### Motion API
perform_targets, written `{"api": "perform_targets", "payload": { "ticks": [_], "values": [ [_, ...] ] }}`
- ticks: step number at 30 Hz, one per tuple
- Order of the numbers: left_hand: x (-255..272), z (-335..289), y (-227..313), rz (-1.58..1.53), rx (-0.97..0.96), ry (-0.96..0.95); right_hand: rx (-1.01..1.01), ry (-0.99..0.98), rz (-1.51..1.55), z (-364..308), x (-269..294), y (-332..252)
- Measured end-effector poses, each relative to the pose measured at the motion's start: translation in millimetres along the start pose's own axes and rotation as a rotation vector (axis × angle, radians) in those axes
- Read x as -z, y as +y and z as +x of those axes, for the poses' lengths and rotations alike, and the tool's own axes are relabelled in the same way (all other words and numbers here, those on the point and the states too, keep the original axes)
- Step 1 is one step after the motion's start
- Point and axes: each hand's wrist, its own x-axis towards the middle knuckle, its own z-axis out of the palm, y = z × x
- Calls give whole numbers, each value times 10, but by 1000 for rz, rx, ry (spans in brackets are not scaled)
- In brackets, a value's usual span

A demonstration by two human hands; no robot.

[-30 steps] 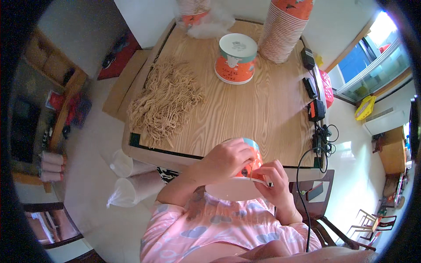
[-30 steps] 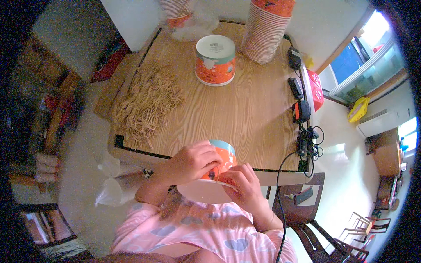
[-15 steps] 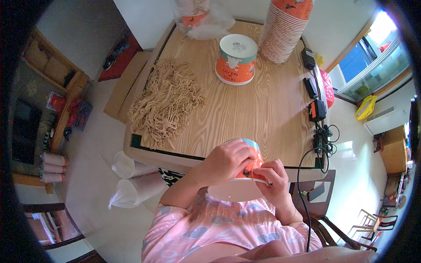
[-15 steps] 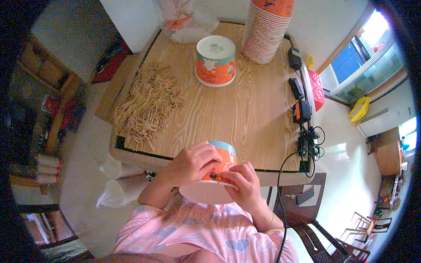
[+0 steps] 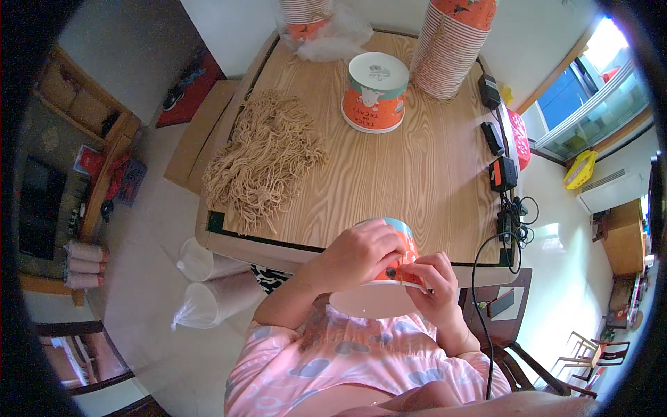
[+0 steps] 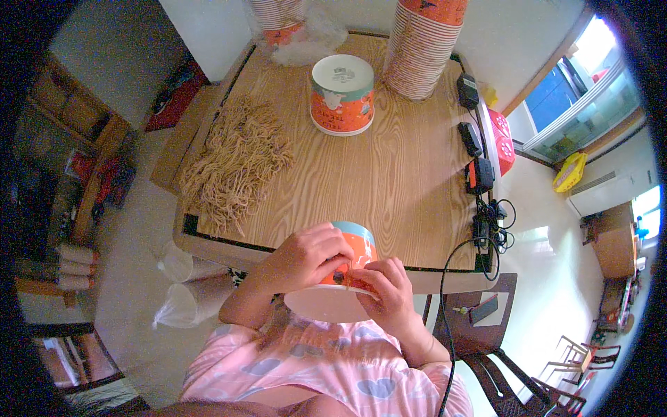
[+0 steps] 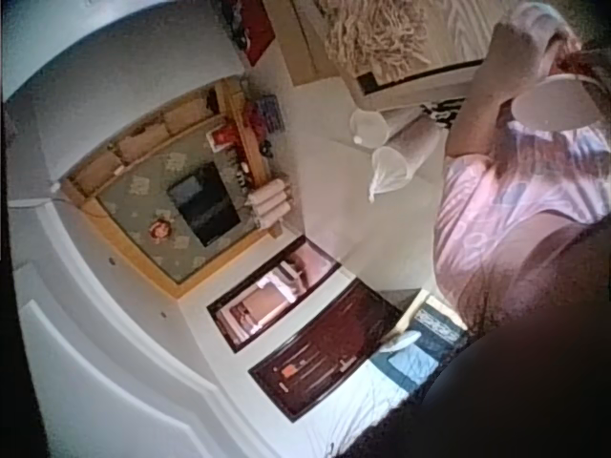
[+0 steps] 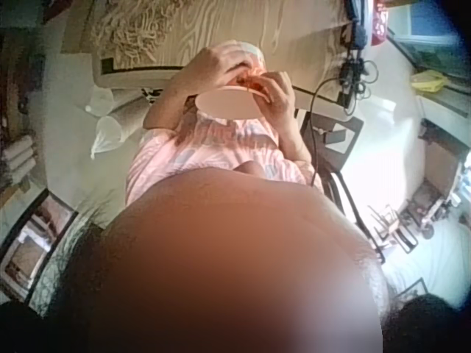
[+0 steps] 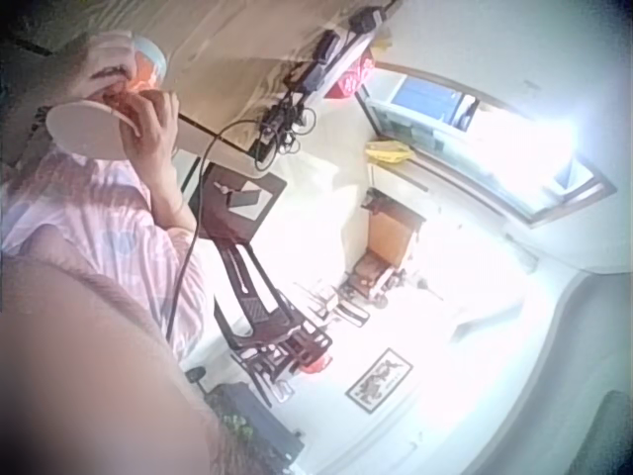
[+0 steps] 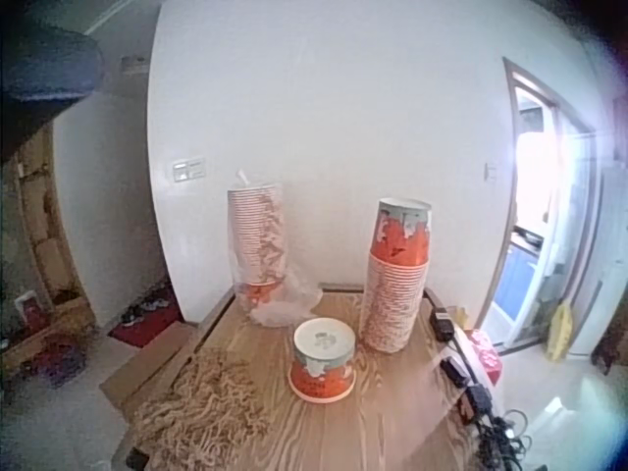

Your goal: Separating packaging filler and preparing paper food containers at a table.

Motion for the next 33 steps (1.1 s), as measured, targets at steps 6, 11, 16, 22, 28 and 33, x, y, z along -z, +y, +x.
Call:
{"api": "perform_targets", "payload": {
  "ticks": [6, 11, 16, 22, 28, 33],
  "values": [
    [2, -20, 4, 52, -15, 9, 13, -7, 21, 27, 17, -23],
    [21, -23, 6, 101, -13, 19, 13, -4, 21, 23, 10, -13],
    [9, -59, -61, 119, 28, -7, 52, -19, 25, 19, 17, 10],
    [71, -70, -91, -12, 35, -22, -40, 54, 50, 25, 6, -7],
    [78, -47, -87, -22, 37, -31, 19, -15, 18, 28, 17, -2],
    [91, -53, -88, 66, 14, -55, 52, 29, 2, 62, 12, -23]
  ]
}}
